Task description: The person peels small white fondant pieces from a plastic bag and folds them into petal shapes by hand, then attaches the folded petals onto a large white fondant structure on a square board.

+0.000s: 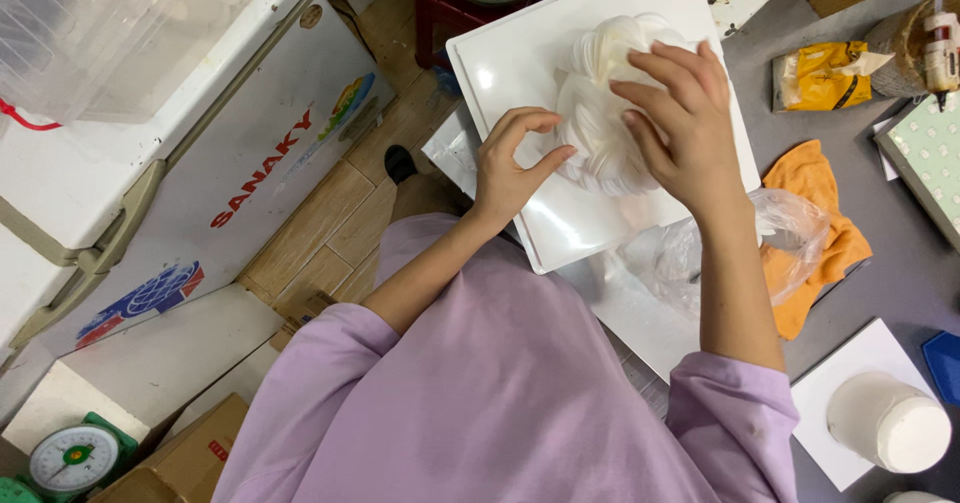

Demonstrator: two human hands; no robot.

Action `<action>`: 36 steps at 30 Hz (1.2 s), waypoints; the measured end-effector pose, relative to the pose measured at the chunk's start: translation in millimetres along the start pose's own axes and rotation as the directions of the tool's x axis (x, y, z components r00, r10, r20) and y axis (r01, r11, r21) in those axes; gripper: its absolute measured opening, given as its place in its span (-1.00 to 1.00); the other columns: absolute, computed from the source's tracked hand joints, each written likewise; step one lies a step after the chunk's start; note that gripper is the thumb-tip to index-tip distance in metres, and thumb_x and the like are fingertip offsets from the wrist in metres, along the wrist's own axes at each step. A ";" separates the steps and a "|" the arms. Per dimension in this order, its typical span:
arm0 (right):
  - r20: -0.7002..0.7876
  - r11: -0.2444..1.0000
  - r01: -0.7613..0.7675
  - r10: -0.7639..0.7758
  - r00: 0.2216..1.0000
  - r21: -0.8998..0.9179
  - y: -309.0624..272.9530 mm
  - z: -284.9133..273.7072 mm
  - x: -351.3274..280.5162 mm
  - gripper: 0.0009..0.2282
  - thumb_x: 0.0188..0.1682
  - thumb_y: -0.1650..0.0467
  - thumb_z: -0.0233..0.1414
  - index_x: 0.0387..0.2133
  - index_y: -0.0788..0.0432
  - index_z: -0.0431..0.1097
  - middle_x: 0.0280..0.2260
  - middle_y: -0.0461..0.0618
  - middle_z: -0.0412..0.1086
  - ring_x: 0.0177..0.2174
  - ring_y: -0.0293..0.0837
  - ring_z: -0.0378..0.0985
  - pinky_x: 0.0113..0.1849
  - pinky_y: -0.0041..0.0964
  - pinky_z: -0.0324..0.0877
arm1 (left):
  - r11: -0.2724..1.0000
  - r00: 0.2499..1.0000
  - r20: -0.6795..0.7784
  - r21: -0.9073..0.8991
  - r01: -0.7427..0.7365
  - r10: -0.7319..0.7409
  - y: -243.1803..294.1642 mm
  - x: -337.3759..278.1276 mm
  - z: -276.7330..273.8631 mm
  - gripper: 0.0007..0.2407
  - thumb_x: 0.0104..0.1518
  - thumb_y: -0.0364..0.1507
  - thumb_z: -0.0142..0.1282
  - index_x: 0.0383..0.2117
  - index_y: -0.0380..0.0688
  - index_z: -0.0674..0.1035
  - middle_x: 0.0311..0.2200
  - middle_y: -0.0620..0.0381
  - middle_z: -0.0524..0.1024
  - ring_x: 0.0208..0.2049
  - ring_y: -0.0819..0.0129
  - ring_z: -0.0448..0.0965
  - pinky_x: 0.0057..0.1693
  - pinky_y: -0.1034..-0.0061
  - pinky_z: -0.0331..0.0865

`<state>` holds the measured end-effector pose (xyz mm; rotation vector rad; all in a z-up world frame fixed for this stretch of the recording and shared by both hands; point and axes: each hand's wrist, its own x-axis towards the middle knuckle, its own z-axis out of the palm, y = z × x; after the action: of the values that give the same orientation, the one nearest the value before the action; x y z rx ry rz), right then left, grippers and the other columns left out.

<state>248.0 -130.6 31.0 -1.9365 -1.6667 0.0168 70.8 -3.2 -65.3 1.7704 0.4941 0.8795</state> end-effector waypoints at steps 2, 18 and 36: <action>-0.060 0.999 -0.039 0.039 0.997 -0.001 0.8 -3.6 -15.4 -0.79 0.07 0.54 0.18 -0.05 0.11 0.52 0.16 0.02 0.40 0.25 0.13 0.33 0.36 0.27 0.04 | 1.000 1.000 0.014 0.005 -0.007 0.007 -1.3 -0.9 1.3 -0.71 0.02 -0.49 0.44 -0.16 -0.17 0.61 -0.12 0.14 0.57 -0.13 0.36 0.63 0.04 0.52 0.54; -0.523 0.716 -0.592 0.687 0.504 0.370 32.2 123.9 -172.5 -0.69 0.23 0.45 0.01 0.21 0.27 0.27 0.34 0.25 0.09 0.32 0.17 0.17 0.31 -0.01 0.14 | 0.884 0.898 0.277 0.229 -0.407 0.342 -1.5 7.1 -5.5 -0.76 0.13 -0.50 0.33 -0.08 -0.10 0.64 -0.02 0.13 0.50 0.03 0.23 0.54 0.18 0.33 0.40; -0.484 0.825 -0.565 0.488 0.727 -0.017 -28.2 163.6 -164.0 -0.63 0.11 0.47 0.08 0.20 0.14 0.30 0.41 0.27 -0.10 0.42 0.25 -0.13 0.36 0.39 -0.31 | 0.932 0.956 0.281 0.361 -0.026 -0.082 -51.0 0.4 -51.8 -0.73 0.16 -0.42 0.27 -0.04 -0.19 0.59 0.19 -0.01 0.44 0.17 0.06 0.50 0.17 0.27 0.46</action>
<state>125.9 -211.0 -150.9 -2.2601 -0.7855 -0.3479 35.7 48.0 -103.1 2.1822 0.5080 0.5112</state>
